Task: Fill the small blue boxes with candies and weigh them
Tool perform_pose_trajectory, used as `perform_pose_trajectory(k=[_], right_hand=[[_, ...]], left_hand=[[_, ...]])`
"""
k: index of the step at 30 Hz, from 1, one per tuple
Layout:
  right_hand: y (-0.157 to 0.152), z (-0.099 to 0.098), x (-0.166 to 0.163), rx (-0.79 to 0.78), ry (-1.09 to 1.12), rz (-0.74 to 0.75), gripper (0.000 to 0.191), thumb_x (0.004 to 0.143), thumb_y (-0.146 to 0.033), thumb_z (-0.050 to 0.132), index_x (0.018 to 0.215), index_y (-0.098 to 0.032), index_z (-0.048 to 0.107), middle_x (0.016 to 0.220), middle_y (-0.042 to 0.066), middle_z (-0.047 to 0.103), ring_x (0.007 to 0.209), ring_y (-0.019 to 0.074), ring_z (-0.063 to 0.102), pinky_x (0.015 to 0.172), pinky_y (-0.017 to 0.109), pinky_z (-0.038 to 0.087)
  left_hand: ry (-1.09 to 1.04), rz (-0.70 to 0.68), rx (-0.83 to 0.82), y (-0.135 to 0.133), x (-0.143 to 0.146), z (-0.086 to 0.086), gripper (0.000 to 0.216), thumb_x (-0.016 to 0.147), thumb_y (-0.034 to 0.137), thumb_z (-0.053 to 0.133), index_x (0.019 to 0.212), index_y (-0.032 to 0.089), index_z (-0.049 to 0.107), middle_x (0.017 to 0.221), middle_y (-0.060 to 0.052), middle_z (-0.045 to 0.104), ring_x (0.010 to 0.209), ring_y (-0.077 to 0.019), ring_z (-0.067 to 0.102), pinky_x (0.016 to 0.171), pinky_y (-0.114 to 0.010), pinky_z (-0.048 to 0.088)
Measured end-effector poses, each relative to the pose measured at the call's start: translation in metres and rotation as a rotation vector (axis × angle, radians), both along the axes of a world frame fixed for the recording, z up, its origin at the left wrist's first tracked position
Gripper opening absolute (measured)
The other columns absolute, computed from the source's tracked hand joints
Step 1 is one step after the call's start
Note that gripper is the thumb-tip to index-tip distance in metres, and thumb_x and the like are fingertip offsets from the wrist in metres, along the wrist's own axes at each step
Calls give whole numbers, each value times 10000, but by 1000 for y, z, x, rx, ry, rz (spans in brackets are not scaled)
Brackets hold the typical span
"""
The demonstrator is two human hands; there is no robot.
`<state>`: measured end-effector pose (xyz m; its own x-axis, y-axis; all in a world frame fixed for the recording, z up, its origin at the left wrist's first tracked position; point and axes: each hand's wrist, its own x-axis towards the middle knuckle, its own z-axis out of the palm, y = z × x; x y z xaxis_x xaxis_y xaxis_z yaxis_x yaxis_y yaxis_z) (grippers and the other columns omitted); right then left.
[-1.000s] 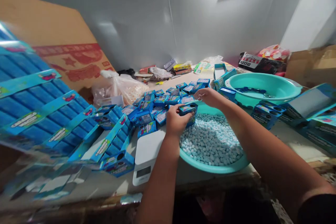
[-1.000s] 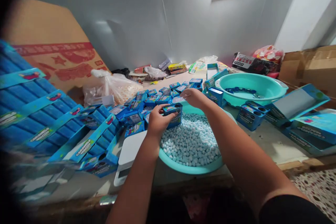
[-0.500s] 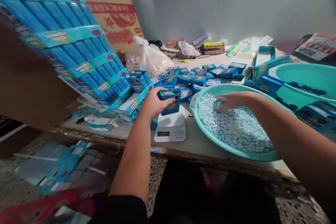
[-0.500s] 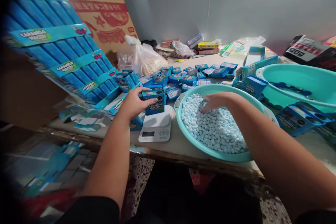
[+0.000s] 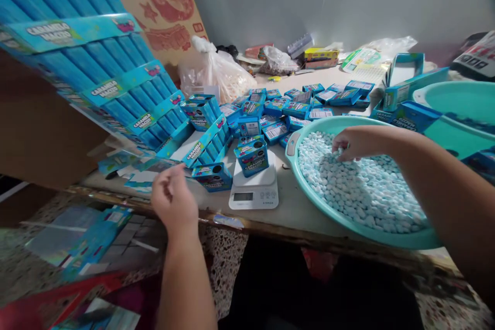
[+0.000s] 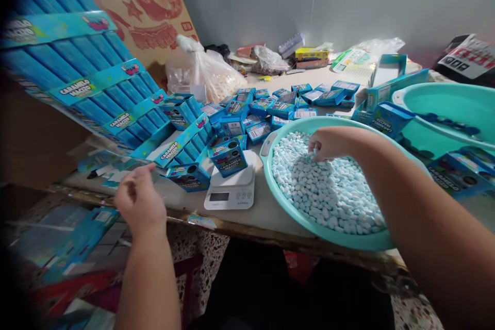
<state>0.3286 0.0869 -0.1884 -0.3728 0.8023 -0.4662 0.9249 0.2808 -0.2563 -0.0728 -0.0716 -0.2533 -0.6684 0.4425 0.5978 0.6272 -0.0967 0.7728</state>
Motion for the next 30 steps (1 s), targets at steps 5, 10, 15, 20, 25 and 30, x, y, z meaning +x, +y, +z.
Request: perform_pose_trajectory(k=[5, 10, 15, 20, 25, 30], right_hand=[[-5, 19, 4, 134, -40, 36, 218, 841, -293, 658, 1006, -187, 752, 833, 57, 736, 654, 178, 660, 656, 316, 460], [-4, 20, -6, 220, -36, -15, 165, 821, -324, 652, 926, -247, 754, 823, 37, 745, 730, 204, 667, 705, 339, 471], [-1, 11, -6, 326, -18, -62, 176, 779, -389, 661, 895, -285, 742, 768, 21, 724, 654, 205, 634, 649, 358, 456], [-9, 15, -13, 361, 80, 36, 161, 826, -396, 628, 909, -311, 737, 808, 28, 727, 724, 217, 661, 717, 386, 483], [-12, 16, -20, 440, 138, 44, 118, 844, -386, 633, 871, -315, 724, 815, 25, 733, 740, 221, 674, 713, 390, 485], [1, -3, -16, 461, 207, 34, 269, 894, -417, 533, 856, -253, 743, 895, 65, 760, 802, 232, 685, 749, 390, 505]], left_hand=[[-137, 231, 43, -5, -32, -43, 319, 899, 410, 498, 874, 144, 672, 855, -61, 696, 821, -203, 665, 811, -359, 549], [-226, 201, 31, -6, -28, -69, 393, 933, 453, 413, 839, 149, 642, 793, -50, 656, 680, -168, 637, 680, -318, 541], [-244, 154, 30, -7, -32, -74, 416, 942, 477, 419, 824, 145, 642, 747, -35, 651, 646, -165, 645, 650, -306, 515], [-220, 171, 8, -6, -34, -75, 402, 949, 465, 434, 798, 155, 639, 706, -26, 649, 640, -166, 637, 665, -313, 508], [103, 270, 82, -17, -28, -72, 366, 993, 361, 402, 750, 178, 606, 702, -42, 636, 675, -185, 640, 700, -347, 534], [796, -135, 186, -15, 17, -25, 126, 825, 192, 697, 949, 193, 675, 887, -70, 716, 897, -226, 695, 861, -392, 568]])
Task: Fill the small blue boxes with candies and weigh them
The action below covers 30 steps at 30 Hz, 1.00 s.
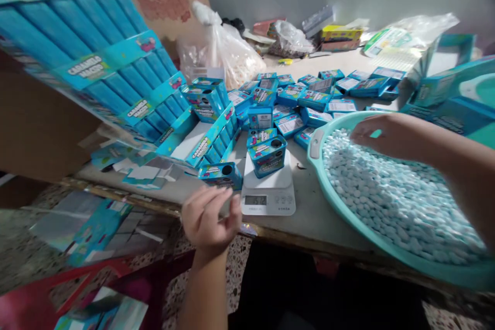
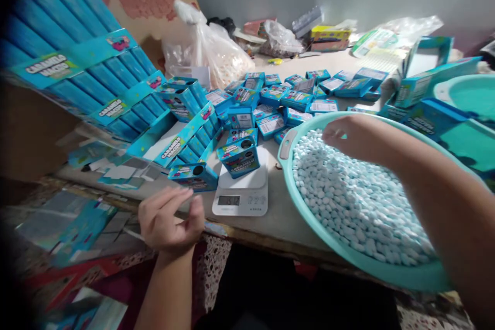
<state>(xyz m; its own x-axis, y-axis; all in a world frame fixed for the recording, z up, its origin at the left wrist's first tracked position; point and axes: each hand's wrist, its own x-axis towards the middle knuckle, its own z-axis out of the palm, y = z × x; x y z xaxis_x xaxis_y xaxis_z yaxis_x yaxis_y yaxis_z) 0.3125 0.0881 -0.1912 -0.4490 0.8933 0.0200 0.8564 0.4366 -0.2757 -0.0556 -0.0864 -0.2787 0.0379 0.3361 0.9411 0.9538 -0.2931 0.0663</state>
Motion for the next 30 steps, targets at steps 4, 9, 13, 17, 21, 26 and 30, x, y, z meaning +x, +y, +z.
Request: perform_pose_trajectory(k=[4, 9, 13, 17, 21, 26, 30], right_hand=[[6, -8, -1, -9, 10, 24, 308, 912, -367, 493, 868, -189, 741, 939, 100, 766, 834, 239, 675, 782, 375, 490], [7, -10, -7, -86, 19, 0, 239, 897, -238, 525, 915, -149, 746, 992, 113, 764, 884, 246, 660, 797, 347, 480], [9, -13, -8, -92, 34, -51, 313, 850, -129, 516, 1031, -155, 769, 1088, 117, 759, 930, 237, 659, 808, 322, 485], [8, -11, -6, -134, 30, -47, 342, 858, -122, 502, 1073, -175, 763, 1134, 89, 750, 954, 224, 650, 792, 298, 477], [6, -7, -4, -179, 11, -13, 317, 844, -154, 550, 1085, -189, 753, 1136, 72, 754, 939, 217, 647, 789, 295, 476], [5, -6, 0, -186, 9, 5, 279, 869, -219, 553, 1082, -199, 732, 1072, 66, 760, 873, 196, 625, 734, 282, 447], [4, -4, 2, -189, -3, 31, 234, 908, -290, 542, 1023, -192, 720, 1040, 64, 760, 842, 188, 603, 733, 283, 423]], left_hand=[[7, 35, -443, 37, 41, 47, 482, 802, 326, 783, 1244, 179, 660, 1209, -153, 729, 1157, -340, 665, 1092, -575, 446], [-19, -56, -681, 74, 60, 75, 407, 792, 336, 790, 1166, 190, 724, 1038, -117, 770, 946, -315, 709, 872, -467, 569], [187, -336, -392, 73, 80, 97, 401, 864, 192, 689, 1265, 176, 674, 1161, -103, 733, 1079, -262, 648, 970, -418, 534], [555, -505, -373, 84, 105, 115, 333, 923, 131, 579, 1231, 179, 694, 1115, -76, 748, 1038, -246, 605, 930, -398, 538], [720, -480, -417, 102, 117, 114, 331, 964, 123, 508, 1220, 197, 704, 1062, -80, 747, 1026, -243, 590, 933, -412, 519], [616, -460, -443, 100, 113, 106, 326, 929, 154, 580, 1235, 157, 693, 1082, -102, 731, 1016, -262, 589, 919, -411, 521], [372, -395, -474, 87, 100, 103, 377, 883, 206, 649, 1251, 131, 685, 1119, -124, 707, 1059, -272, 625, 961, -397, 516]])
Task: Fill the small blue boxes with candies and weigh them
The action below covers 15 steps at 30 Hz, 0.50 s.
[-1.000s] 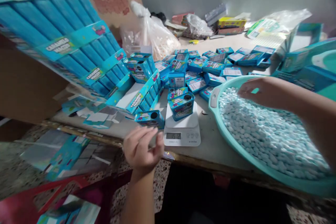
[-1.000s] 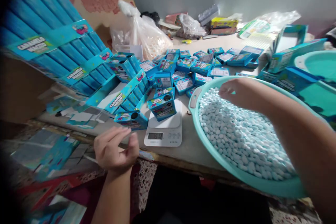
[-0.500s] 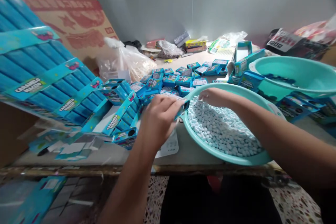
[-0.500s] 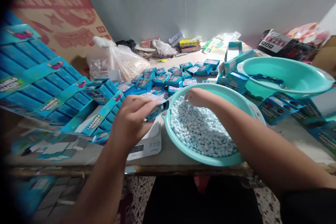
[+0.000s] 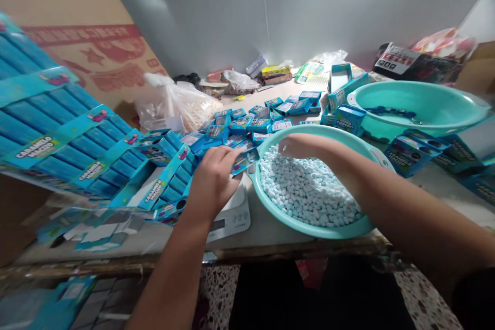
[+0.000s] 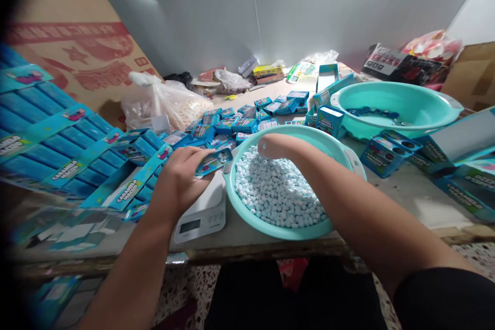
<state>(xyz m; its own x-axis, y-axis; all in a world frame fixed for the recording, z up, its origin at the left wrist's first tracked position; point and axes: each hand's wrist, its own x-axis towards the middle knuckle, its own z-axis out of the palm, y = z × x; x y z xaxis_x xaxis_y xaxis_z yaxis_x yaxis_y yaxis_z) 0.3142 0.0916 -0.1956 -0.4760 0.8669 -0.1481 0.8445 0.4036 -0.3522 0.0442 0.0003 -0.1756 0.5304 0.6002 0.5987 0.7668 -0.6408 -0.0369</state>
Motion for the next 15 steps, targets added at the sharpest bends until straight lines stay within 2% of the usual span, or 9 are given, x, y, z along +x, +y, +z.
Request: perform_pose_trajectory(k=[2, 5, 7, 9, 12, 15], right_hand=[[-2, 3, 0, -16, -13, 9, 248, 910, -296, 533, 1013, -173, 722, 1024, 75, 757, 826, 190, 606, 720, 286, 418], [-4, 7, -2, -35, -35, 24, 282, 912, -289, 518, 1040, -148, 726, 1014, 95, 747, 838, 206, 618, 714, 299, 415], [-6, 10, -3, -44, -53, 31, 292, 914, -298, 528, 1063, -140, 724, 1042, 108, 741, 868, 220, 623, 727, 309, 413], [-7, 11, -4, -57, -73, 36, 299, 911, -336, 562, 1080, -146, 720, 1087, 113, 735, 901, 231, 625, 740, 314, 411], [-10, 13, -7, -84, -102, 33, 372, 899, -450, 610, 1100, -152, 708, 1095, 118, 731, 896, 240, 627, 728, 318, 407], [-14, 17, -11, -107, -137, 31, 520, 858, -553, 662, 1167, -135, 680, 1131, 135, 714, 911, 254, 628, 722, 322, 408]], left_hand=[[-151, 93, -34, -5, -11, -2, 376, 864, 267, 685, 1222, 158, 709, 1121, -106, 719, 1058, -264, 655, 972, -381, 523], [-363, 324, -159, -11, -30, -5, 440, 752, 367, 794, 1160, 206, 756, 1106, -80, 745, 1029, -282, 691, 958, -393, 545], [-422, 483, -286, -12, -42, -7, 498, 659, 395, 854, 1122, 224, 780, 1051, -75, 762, 966, -306, 710, 903, -416, 568], [-418, 583, -399, -12, -53, -10, 521, 617, 402, 872, 1101, 230, 790, 983, -75, 772, 896, -315, 720, 838, -425, 582], [-359, 608, -537, -10, -66, -15, 493, 654, 380, 828, 1120, 225, 779, 984, -88, 779, 892, -317, 728, 796, -412, 590], [-309, 543, -603, -13, -77, -20, 615, 678, 388, 805, 1258, 208, 714, 1238, -124, 732, 1118, -345, 695, 960, -455, 566]])
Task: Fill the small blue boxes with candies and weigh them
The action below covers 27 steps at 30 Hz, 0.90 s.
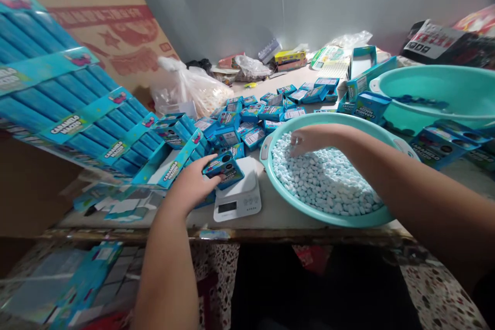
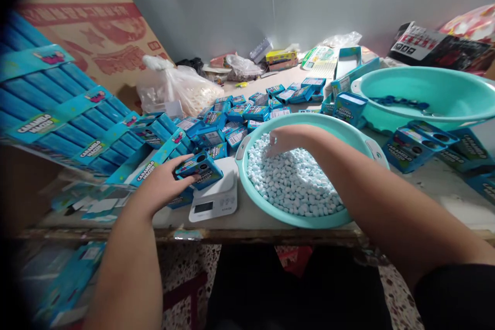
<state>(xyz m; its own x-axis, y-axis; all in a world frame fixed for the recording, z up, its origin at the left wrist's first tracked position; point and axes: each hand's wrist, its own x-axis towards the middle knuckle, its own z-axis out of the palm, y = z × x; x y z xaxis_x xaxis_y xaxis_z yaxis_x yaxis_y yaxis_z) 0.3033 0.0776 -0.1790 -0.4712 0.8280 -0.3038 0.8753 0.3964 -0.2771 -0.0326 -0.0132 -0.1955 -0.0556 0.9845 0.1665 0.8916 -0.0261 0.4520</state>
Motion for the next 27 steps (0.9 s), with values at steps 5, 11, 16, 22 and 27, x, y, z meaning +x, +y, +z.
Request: perform_pose_trajectory(k=[5, 11, 16, 22, 27], right_hand=[[-3, 1, -4, -34, -45, 6, 546, 820, -527, 718, 1196, -133, 674, 1115, 122, 709, 936, 255, 631, 716, 316, 411], [-9, 2, -7, -29, -47, 30, 352, 816, -381, 711, 1098, -171, 736, 1015, 81, 727, 821, 207, 632, 677, 303, 405], [-14, 7, -8, 41, -44, -6, 233, 777, -286, 690, 974, -187, 765, 946, 74, 723, 810, 221, 626, 679, 326, 418], [-3, 2, -2, 119, -2, -13, 220, 758, -328, 633, 906, -221, 757, 833, 47, 718, 744, 210, 626, 653, 333, 428], [-3, -1, -5, 143, -15, -23, 170, 776, -282, 595, 842, -232, 744, 824, 32, 733, 723, 198, 622, 654, 335, 428]], left_hand=[[-133, 78, 480, -33, -17, -20, 553, 816, 499, 716, 1275, 193, 682, 1362, -130, 661, 1275, -313, 617, 1106, -471, 492], [-327, 701, 986, -76, -36, -82, 388, 857, 425, 627, 1037, 107, 755, 866, -123, 733, 726, -242, 674, 696, -390, 559], [-362, 685, 748, -73, -41, -118, 351, 848, 422, 593, 991, 133, 732, 837, -84, 718, 724, -198, 651, 715, -337, 535], [-274, 698, 588, -71, -42, -121, 339, 870, 462, 593, 954, 160, 720, 799, -71, 715, 749, -212, 667, 747, -338, 519], [-255, 701, 535, -72, -43, -120, 357, 876, 469, 593, 981, 156, 730, 792, -65, 706, 756, -213, 659, 749, -331, 508]])
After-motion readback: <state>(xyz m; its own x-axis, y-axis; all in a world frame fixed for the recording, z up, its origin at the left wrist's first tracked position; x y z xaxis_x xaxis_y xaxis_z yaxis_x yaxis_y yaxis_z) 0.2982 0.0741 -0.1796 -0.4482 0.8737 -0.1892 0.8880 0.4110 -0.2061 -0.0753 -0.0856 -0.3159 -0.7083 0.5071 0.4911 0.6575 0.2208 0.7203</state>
